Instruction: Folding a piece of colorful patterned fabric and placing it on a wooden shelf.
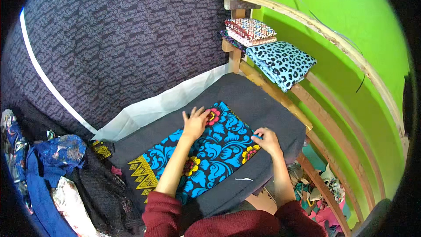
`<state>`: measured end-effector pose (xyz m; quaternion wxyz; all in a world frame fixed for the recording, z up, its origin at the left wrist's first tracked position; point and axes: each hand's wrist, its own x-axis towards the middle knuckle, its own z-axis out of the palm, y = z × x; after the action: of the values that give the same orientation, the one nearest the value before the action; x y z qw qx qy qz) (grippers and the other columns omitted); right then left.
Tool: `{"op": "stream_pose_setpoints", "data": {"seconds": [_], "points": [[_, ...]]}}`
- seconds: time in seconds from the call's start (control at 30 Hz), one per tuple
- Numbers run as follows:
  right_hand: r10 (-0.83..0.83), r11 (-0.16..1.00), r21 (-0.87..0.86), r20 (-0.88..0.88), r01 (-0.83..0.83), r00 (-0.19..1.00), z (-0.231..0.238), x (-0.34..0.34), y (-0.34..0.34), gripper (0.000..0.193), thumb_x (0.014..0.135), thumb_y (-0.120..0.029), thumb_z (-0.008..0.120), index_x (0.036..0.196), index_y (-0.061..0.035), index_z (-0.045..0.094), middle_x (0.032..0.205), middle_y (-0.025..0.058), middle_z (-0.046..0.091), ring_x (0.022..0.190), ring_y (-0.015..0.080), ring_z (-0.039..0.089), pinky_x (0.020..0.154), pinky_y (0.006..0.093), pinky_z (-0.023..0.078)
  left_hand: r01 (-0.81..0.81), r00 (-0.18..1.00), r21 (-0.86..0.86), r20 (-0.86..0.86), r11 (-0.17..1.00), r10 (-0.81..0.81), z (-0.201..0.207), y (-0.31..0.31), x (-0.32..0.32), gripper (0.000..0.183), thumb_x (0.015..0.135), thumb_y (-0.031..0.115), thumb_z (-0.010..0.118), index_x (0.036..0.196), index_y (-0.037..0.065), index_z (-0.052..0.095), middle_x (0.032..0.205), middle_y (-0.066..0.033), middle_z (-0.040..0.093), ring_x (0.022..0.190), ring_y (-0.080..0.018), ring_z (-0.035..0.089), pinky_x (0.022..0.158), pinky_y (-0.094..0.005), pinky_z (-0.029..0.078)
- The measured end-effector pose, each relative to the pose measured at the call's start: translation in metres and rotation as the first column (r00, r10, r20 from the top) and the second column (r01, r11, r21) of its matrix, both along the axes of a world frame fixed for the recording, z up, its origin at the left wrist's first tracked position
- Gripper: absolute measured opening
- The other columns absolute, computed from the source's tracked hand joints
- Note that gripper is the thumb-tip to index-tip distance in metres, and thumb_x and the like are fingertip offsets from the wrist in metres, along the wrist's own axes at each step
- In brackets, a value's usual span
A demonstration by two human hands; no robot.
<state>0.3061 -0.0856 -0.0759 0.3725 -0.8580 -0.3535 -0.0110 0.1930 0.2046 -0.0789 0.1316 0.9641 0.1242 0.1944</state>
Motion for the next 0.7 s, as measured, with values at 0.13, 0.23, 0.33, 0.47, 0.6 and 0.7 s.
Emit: {"op": "stream_pose_setpoints", "data": {"seconds": [0.13,0.23,0.33,0.47,0.6,0.7], "points": [[-0.083,0.988,-0.134,-0.083,0.071,0.993,0.007,-0.011,0.005,0.031,0.068,-0.028,0.074,0.082,-0.0039,0.061,0.068,0.0096,0.060,0.065,0.0257,0.061,0.060,0.0348,0.046,0.098,0.995,-0.070,0.038,0.993,-0.096,-0.012,0.000,0.050,0.037,0.091,0.026,0.045,0.128,0.023,0.046,0.138,-0.0094,0.037,0.129,-0.0326,0.032,0.098,-0.0671,0.019],[-0.094,0.982,-0.175,-0.108,0.074,0.990,0.009,-0.015,0.008,0.031,0.068,-0.029,0.073,0.080,-0.0020,0.063,0.064,0.0106,0.059,0.061,0.0258,0.060,0.057,0.0358,0.045,0.110,0.990,-0.136,-0.069,0.985,-0.120,-0.021,0.004,0.069,0.038,0.090,0.032,0.047,0.127,0.023,0.047,0.133,-0.0082,0.042,0.127,-0.0296,0.035,0.097,-0.0669,0.020],[-0.112,0.984,-0.153,-0.157,0.088,0.981,0.002,-0.006,0.000,0.034,0.071,-0.035,0.070,0.075,-0.0021,0.062,0.059,0.0115,0.056,0.058,0.0258,0.059,0.055,0.0359,0.043,0.081,0.995,-0.209,-0.035,0.974,-0.090,-0.018,-0.004,0.084,0.037,0.089,0.034,0.049,0.124,0.022,0.050,0.129,-0.0049,0.046,0.124,-0.0243,0.038,0.096,-0.0669,0.022],[0.316,0.949,0.100,-0.297,-0.299,0.901,0.003,0.008,0.001,0.030,0.081,-0.027,0.066,0.072,-0.0007,0.055,0.061,0.0006,0.050,0.055,0.0079,0.042,0.049,0.0296,0.033,0.091,0.991,-0.304,0.120,0.948,-0.057,-0.019,0.000,0.090,0.024,0.084,0.030,0.057,0.100,0.013,0.061,0.109,-0.0037,0.059,0.108,-0.0242,0.053,0.095,-0.0610,0.027],[0.499,0.860,0.276,-0.634,-0.430,0.591,0.004,0.032,-0.014,0.015,0.088,-0.014,0.058,0.080,-0.0017,0.053,0.072,-0.0055,0.053,0.067,0.0022,0.045,0.060,0.0200,0.039,0.059,0.981,-0.329,0.195,0.942,0.007,-0.014,-0.004,0.097,0.019,0.083,0.028,0.058,0.093,0.012,0.061,0.097,-0.0056,0.063,0.095,-0.0271,0.059,0.084,-0.0520,0.037],[0.323,0.891,-0.094,-0.556,-0.444,0.766,0.004,0.044,-0.034,0.020,0.088,-0.017,0.059,0.075,-0.0020,0.053,0.070,-0.0056,0.053,0.065,0.0024,0.044,0.057,0.0203,0.038,0.030,0.992,-0.307,0.127,0.951,0.010,-0.007,-0.003,0.102,0.017,0.084,0.026,0.057,0.091,0.010,0.057,0.092,-0.0097,0.063,0.088,-0.0319,0.059,0.075,-0.0483,0.040]]}}
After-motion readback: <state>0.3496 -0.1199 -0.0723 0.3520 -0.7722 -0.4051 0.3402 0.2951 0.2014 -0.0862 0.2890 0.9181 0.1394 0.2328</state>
